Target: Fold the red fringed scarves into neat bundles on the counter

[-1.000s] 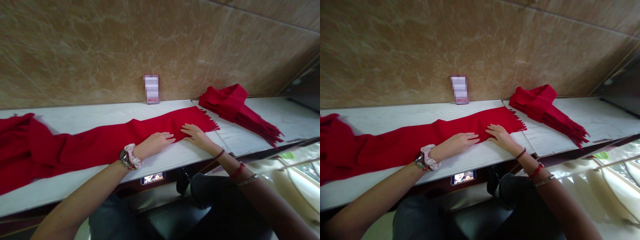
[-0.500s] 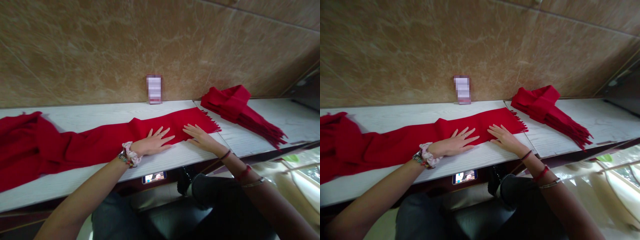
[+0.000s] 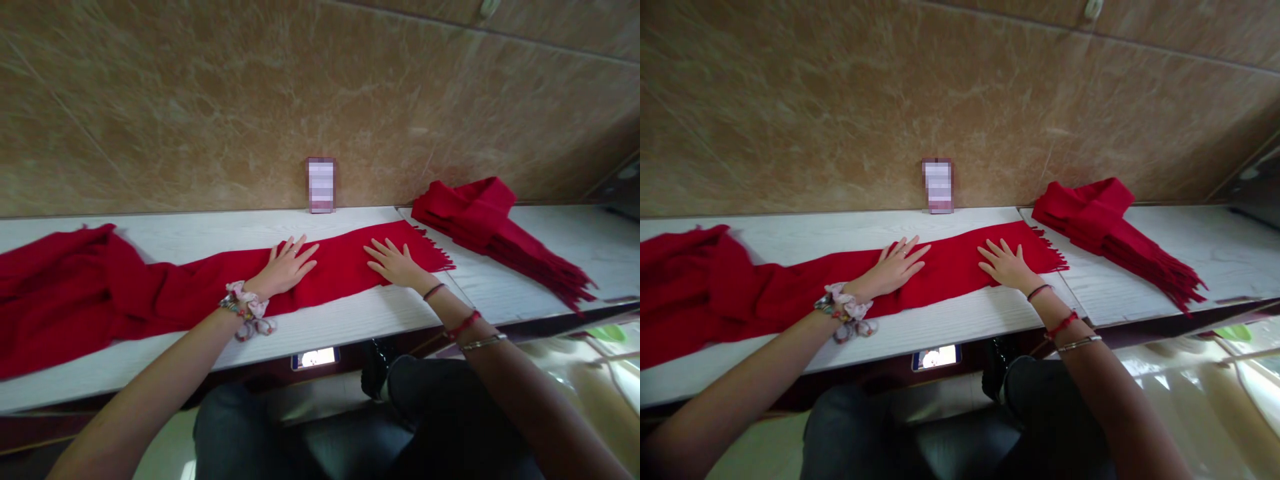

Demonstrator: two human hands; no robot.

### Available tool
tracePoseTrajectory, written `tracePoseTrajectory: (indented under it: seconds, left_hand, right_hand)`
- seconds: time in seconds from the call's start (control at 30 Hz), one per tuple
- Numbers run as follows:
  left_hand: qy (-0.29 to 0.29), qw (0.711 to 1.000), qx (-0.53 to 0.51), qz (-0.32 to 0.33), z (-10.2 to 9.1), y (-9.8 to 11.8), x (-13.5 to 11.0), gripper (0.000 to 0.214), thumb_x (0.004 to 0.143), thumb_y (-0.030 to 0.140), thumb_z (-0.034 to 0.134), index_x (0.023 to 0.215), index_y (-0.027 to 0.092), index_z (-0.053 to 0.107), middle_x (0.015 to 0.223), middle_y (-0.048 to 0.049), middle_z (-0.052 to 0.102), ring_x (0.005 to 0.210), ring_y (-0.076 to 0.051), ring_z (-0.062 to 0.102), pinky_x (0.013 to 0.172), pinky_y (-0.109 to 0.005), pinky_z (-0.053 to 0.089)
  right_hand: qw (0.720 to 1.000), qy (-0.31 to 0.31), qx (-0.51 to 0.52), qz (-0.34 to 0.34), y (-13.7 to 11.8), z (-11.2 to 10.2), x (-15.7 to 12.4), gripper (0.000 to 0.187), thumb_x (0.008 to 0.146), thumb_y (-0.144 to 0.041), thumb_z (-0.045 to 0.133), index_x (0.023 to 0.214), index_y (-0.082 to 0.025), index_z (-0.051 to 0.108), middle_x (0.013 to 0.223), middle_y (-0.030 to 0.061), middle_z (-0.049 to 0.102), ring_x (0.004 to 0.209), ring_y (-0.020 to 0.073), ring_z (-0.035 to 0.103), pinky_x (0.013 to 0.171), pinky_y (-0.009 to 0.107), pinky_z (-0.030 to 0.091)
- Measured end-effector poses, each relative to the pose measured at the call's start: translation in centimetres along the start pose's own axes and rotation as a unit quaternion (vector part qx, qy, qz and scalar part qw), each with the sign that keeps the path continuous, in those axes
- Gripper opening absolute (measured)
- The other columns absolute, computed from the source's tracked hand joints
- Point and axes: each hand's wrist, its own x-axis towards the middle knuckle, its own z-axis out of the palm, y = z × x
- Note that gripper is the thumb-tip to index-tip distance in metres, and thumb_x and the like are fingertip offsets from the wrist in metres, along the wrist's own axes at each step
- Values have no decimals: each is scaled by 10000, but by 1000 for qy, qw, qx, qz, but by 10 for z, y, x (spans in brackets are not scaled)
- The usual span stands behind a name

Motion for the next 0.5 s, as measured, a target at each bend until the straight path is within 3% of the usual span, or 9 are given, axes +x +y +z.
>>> tracePoseTrajectory:
  seconds: [0.17, 0.3, 0.4, 0.5]
  left_hand:
    - [-6, 998, 41, -41, 13, -48, -17, 535, 932, 450, 201, 1438, 279, 163, 1512, -57, 117, 1366, -317, 124, 1047, -546, 184]
    - [-32, 996, 70, -48, 8, -69, -32, 524, 927, 434, 222, 1425, 274, 222, 1503, -50, 164, 1362, -301, 153, 1057, -517, 180]
    - [-74, 993, 64, -62, -3, -71, -29, 544, 916, 445, 249, 1424, 254, 229, 1503, -76, 156, 1360, -323, 148, 1042, -544, 182]
    - [-101, 992, 61, -46, -21, -74, -10, 544, 898, 434, 290, 1393, 210, 316, 1468, -99, 264, 1335, -308, 229, 1042, -506, 209]
  right_hand:
    - [1000, -16, -6, 18, 20, 8, -4, 376, 912, -408, 363, 1231, -290, 521, 1419, 106, 370, 1283, 436, 269, 820, 804, 222]
    - [1000, 5, -1, 26, 24, 9, -4, 357, 897, -390, 416, 1229, -309, 519, 1400, 87, 403, 1280, 406, 298, 867, 769, 241]
    - [998, 39, 2, 49, 4, 0, 0, 410, 866, -359, 484, 1261, -248, 503, 1392, 128, 404, 1281, 414, 295, 898, 746, 244]
    - [994, 85, 41, -60, -43, -13, 3, 440, 845, -331, 525, 1254, -172, 513, 1352, 157, 448, 1285, 324, 333, 1006, 565, 311]
